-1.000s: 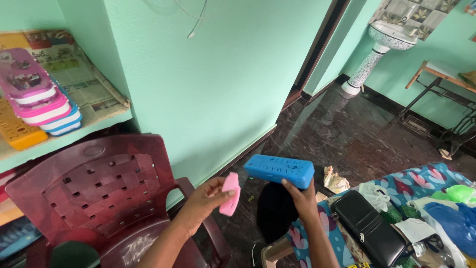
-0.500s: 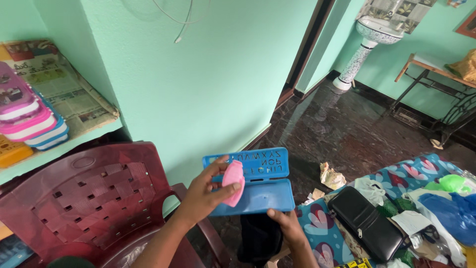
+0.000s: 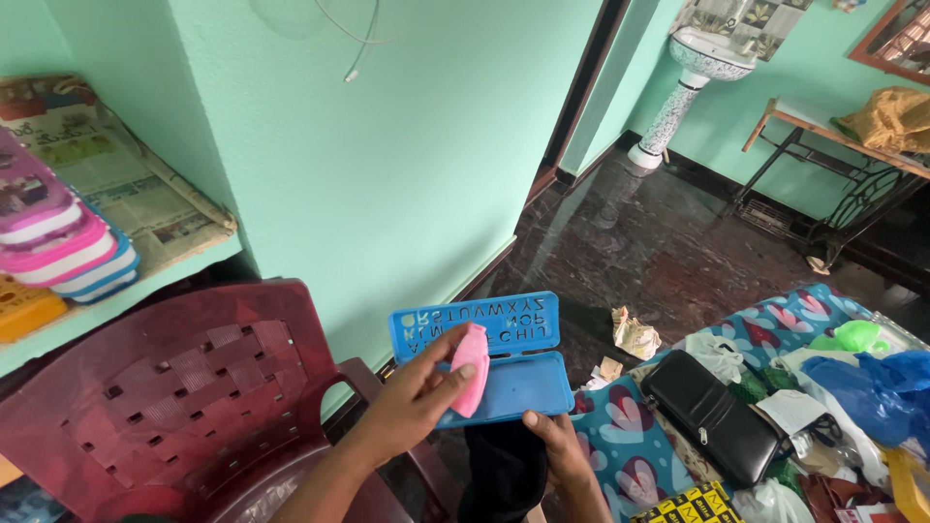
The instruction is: The person wipes a framed picture with a black cloth and places it on a shelf. They then wipe several colorful pencil cases and a yellow box with the same cloth, stacking them on the shelf. Finally, they wipe a black-and-yellow checkered box and place it on the shelf.
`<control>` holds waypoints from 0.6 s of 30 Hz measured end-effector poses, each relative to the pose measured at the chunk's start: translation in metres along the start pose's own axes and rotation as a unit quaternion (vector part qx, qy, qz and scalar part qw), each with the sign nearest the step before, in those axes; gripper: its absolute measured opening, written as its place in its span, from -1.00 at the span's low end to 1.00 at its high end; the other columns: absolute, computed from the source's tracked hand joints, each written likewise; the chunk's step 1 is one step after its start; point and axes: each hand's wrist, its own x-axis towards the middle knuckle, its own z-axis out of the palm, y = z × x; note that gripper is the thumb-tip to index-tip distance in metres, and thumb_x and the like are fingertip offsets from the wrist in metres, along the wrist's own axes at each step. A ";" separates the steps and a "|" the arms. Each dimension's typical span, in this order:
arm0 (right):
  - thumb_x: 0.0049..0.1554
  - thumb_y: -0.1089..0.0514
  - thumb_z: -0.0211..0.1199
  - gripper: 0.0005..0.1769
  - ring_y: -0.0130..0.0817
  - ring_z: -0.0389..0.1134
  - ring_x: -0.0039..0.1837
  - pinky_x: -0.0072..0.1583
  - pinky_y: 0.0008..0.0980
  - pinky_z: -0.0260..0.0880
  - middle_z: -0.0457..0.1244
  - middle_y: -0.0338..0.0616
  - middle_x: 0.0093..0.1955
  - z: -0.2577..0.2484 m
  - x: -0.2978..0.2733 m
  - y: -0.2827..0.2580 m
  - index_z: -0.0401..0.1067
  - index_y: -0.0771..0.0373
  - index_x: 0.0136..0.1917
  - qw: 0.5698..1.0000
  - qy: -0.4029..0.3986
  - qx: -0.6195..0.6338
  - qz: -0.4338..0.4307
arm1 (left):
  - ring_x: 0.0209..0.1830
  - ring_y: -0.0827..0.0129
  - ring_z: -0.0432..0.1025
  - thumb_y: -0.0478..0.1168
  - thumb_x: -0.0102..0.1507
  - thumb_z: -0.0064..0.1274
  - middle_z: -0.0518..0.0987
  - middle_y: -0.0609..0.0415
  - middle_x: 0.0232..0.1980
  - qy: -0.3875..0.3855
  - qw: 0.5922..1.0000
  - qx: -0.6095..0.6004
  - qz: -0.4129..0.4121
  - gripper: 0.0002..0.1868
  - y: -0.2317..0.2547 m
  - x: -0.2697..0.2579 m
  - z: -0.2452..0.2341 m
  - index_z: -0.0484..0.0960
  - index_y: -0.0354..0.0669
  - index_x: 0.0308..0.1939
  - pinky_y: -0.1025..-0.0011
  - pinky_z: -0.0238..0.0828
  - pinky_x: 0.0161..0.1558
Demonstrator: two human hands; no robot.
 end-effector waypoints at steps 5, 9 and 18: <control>-0.05 0.01 0.45 -0.01 -0.06 0.29 0.35 0.34 -0.08 0.31 0.22 0.16 0.36 0.021 -0.001 0.023 0.07 0.39 0.50 0.998 0.046 -0.040 -0.019 | -0.12 0.27 0.60 0.06 0.29 -0.07 0.58 0.03 0.08 -0.043 0.951 -0.279 -0.124 -0.32 -0.007 -0.003 -0.015 0.28 0.07 0.50 0.28 0.59 -0.09; -0.06 -0.02 0.48 0.05 -0.09 0.27 0.39 0.38 -0.08 0.26 0.21 0.14 0.39 0.048 -0.012 0.035 0.04 0.34 0.53 0.995 0.043 -0.081 -0.026 | -0.07 0.36 0.51 0.02 0.30 0.00 0.54 0.10 0.16 -0.019 0.964 -0.230 -0.132 -0.31 -0.013 -0.009 -0.024 0.24 0.11 0.51 0.33 0.54 -0.07; -0.07 -0.05 0.52 0.05 -0.11 0.27 0.41 0.43 -0.10 0.20 0.26 0.13 0.37 0.081 -0.031 0.049 0.11 0.39 0.52 0.989 0.033 -0.137 -0.050 | 0.25 0.06 0.42 -0.15 0.30 0.24 0.42 -0.15 0.29 0.041 0.942 0.246 0.226 -0.28 -0.029 -0.026 -0.033 0.29 -0.17 0.49 0.22 0.38 0.18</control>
